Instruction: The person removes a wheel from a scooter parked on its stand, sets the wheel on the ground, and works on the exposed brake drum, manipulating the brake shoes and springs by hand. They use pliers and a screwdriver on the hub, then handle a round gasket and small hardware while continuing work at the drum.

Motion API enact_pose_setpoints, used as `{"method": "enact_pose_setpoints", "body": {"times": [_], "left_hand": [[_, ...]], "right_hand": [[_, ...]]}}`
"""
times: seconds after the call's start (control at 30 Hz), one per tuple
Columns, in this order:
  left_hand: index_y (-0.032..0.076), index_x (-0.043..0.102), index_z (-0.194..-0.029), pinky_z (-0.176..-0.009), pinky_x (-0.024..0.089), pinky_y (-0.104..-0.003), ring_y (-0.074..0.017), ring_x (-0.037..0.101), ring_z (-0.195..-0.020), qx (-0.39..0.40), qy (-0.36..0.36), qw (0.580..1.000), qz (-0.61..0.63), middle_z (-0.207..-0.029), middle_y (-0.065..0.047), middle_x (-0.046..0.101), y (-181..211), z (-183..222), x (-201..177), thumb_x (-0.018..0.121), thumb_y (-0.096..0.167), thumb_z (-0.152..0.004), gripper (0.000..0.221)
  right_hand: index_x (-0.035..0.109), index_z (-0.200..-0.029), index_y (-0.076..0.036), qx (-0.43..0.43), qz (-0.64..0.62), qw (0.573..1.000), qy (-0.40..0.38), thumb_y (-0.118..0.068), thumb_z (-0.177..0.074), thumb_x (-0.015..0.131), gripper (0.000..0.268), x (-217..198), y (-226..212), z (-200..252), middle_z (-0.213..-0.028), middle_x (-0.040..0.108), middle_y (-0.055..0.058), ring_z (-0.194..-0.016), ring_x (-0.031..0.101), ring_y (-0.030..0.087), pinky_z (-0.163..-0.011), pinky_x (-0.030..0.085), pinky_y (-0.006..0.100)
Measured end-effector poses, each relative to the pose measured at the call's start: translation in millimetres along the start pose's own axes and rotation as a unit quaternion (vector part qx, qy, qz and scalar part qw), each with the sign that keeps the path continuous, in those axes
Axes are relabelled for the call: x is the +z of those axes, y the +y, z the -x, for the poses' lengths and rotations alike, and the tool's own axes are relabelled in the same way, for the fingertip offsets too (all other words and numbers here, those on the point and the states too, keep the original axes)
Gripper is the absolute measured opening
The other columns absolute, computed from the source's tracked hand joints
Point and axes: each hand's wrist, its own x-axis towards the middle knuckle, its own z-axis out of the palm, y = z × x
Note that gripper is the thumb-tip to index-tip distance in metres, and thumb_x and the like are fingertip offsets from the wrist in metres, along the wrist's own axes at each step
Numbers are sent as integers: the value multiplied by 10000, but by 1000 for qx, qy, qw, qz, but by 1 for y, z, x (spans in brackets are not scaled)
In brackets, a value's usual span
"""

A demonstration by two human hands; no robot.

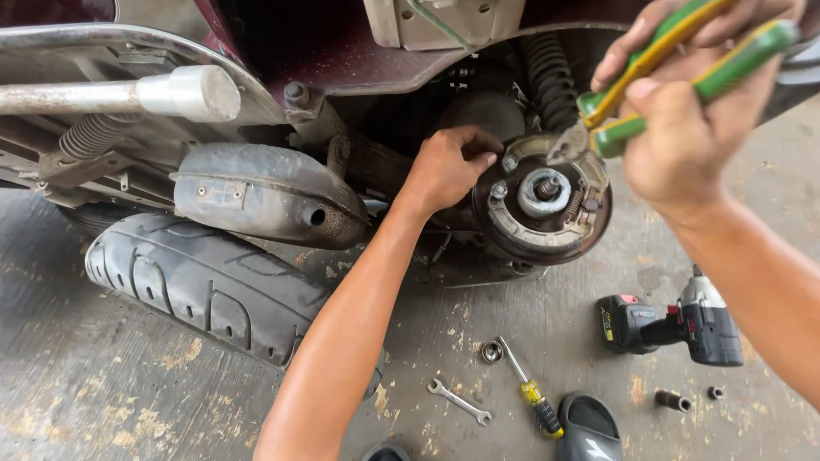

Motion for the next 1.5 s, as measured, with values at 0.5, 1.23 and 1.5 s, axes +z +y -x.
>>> {"method": "enact_pose_setpoints", "body": {"times": [0.5, 1.23, 1.5], "left_hand": [[119, 805, -969, -661, 579, -257, -104, 672, -632, -20, -3, 1000, 20, -809, 0, 785, -4, -2, 1, 725, 87, -819, 173], [139, 807, -946, -720, 601, -276, -124, 727, -690, -5, 5, 1000, 17, -858, 11, 807, -14, -7, 8, 732, 85, -798, 175], [141, 807, -919, -711, 597, -272, -124, 726, -684, -6, 6, 1000, 24, -834, 15, 804, -16, -10, 9, 732, 71, -796, 160]], "right_hand": [[232, -1280, -133, -17, 102, 995, 7, 250, -804, 284, 613, 49, 20, -7, -1255, 365, 235, -1152, 442, 348, -972, 445, 446], [227, -1347, -103, -37, 202, 979, 14, 246, -851, 364, 622, 65, 13, -6, -1261, 373, 229, -1126, 474, 358, -1037, 486, 495], [249, -1384, -76, -41, 215, 976, 1, 229, -841, 351, 631, 65, 13, -7, -1279, 383, 239, -1106, 478, 371, -1035, 469, 495]]}}
